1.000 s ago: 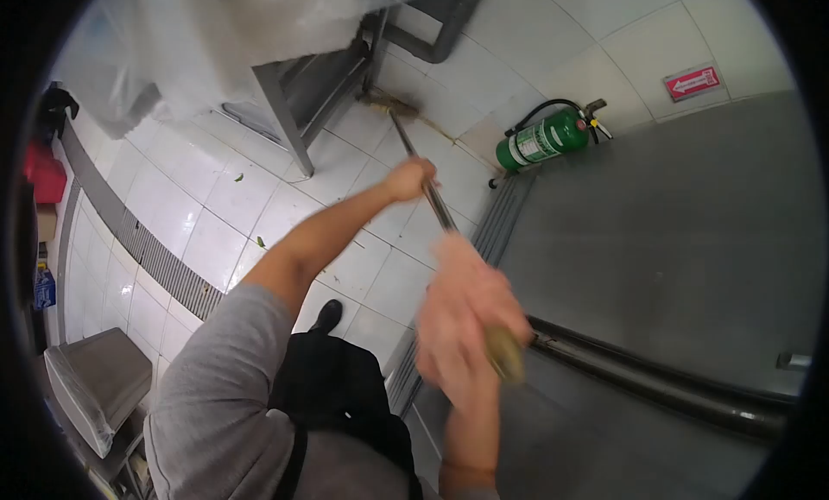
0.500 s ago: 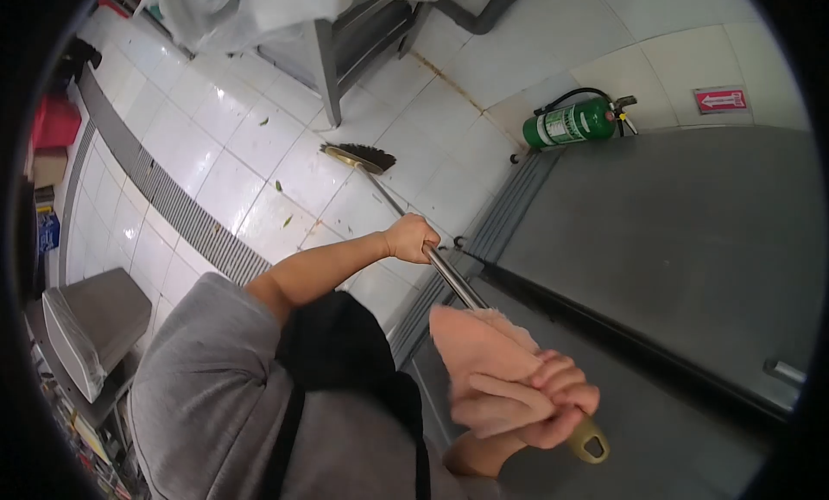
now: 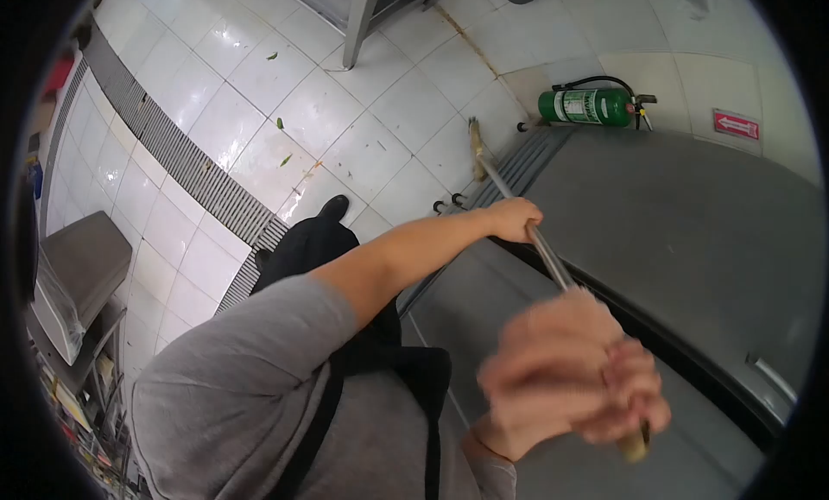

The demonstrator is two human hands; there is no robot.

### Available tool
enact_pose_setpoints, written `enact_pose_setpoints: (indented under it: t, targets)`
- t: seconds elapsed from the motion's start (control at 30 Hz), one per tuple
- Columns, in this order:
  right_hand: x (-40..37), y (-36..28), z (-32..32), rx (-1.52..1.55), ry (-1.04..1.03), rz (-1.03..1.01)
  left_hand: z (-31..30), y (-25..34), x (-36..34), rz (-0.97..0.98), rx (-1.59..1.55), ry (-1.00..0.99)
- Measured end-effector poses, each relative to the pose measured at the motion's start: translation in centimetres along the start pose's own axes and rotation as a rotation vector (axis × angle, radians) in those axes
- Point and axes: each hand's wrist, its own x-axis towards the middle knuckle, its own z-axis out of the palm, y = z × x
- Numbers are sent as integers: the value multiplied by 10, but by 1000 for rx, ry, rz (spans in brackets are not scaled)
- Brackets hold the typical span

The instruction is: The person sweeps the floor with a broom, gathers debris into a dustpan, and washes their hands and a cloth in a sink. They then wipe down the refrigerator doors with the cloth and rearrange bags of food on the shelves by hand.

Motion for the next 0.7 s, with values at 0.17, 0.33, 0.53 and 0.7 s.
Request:
enact_pose_setpoints:
  t: [0.17,0.33,0.53,0.7]
  targets:
    - [2,23,1,-158,388,138,-23,-22,-65,-96,88,-256]
    - [-5,23,9,-111,572,252,-88,-30,-119,-50,205,-287]
    - [-19,-20,68,165,484,181,-175,-4,-165,-46,269,-199]
    - [-3,-107,85,174,326,66,-179,58,-184,195,162,-64]
